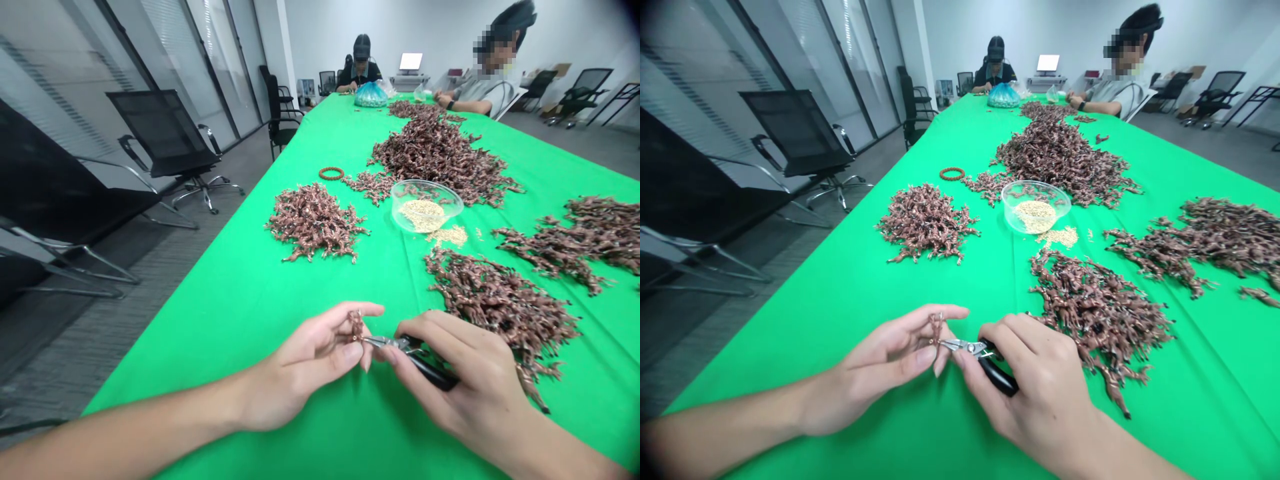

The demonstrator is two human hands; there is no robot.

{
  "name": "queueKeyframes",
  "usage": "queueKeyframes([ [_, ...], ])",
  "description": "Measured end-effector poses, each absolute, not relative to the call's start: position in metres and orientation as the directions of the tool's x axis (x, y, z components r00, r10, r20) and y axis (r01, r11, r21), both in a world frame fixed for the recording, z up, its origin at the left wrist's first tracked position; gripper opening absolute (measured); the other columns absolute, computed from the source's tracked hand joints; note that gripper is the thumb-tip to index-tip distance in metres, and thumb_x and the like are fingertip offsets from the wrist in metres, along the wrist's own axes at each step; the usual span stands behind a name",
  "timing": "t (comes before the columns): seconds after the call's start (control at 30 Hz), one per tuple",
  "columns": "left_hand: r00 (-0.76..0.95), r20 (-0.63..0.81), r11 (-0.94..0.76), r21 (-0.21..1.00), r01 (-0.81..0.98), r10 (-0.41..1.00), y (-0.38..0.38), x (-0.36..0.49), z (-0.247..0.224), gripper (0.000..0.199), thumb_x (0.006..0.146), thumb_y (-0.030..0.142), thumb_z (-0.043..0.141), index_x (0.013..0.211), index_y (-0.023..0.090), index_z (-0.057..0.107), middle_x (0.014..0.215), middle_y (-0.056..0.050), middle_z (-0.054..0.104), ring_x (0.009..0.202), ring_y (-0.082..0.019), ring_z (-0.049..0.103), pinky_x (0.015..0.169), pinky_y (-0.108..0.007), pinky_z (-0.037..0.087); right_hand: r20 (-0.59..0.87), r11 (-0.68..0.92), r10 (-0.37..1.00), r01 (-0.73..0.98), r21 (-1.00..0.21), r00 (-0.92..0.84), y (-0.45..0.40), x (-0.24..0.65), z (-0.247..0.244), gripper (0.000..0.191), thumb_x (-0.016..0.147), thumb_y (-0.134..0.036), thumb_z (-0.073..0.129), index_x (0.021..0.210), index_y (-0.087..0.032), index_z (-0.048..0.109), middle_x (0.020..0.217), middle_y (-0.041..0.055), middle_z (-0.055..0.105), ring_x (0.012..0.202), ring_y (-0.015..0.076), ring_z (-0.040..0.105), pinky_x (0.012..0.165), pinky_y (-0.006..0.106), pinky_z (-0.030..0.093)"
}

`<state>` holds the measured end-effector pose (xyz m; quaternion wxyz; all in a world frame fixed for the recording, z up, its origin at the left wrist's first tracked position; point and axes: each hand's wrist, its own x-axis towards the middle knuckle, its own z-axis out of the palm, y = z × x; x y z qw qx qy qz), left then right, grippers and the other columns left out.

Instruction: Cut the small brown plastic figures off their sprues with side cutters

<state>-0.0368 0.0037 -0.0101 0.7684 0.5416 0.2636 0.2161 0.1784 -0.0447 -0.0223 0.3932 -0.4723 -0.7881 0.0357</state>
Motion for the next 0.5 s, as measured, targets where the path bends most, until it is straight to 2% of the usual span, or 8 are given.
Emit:
queueKeyframes([
  [0.3,0.774,-0.174,0.293,0.956,-0.016,0.609,0.0013,-0.038,-0.0102,0.045,0.099,0.025,0.051,0.143,0.025,0.043,0.096,-0.002,0.054,0.093,-0.014,0.05,0.087,-0.028,0.036,0.58,0.548,0.776,0.721,-0.424,-0.248,-0.0468,0.178,-0.0231,0.01,0.087,-0.024,0.066,0.091,-0.015,0.066,0.065,0.0008,0.057,0.056,0.012,0.052,0.053,0.026,0.037],
  [0.5,0.783,-0.155,0.25,0.968,-0.001,0.602,0.0025,-0.0383,-0.0121,0.046,0.1,0.027,0.05,0.145,0.027,0.041,0.099,-0.003,0.054,0.093,-0.014,0.05,0.086,-0.029,0.037,0.54,0.515,0.813,0.702,-0.492,-0.218,-0.0479,0.176,-0.0221,0.013,0.088,-0.027,0.064,0.087,-0.015,0.066,0.061,-0.0016,0.057,0.05,0.0091,0.051,0.049,0.025,0.035],
])
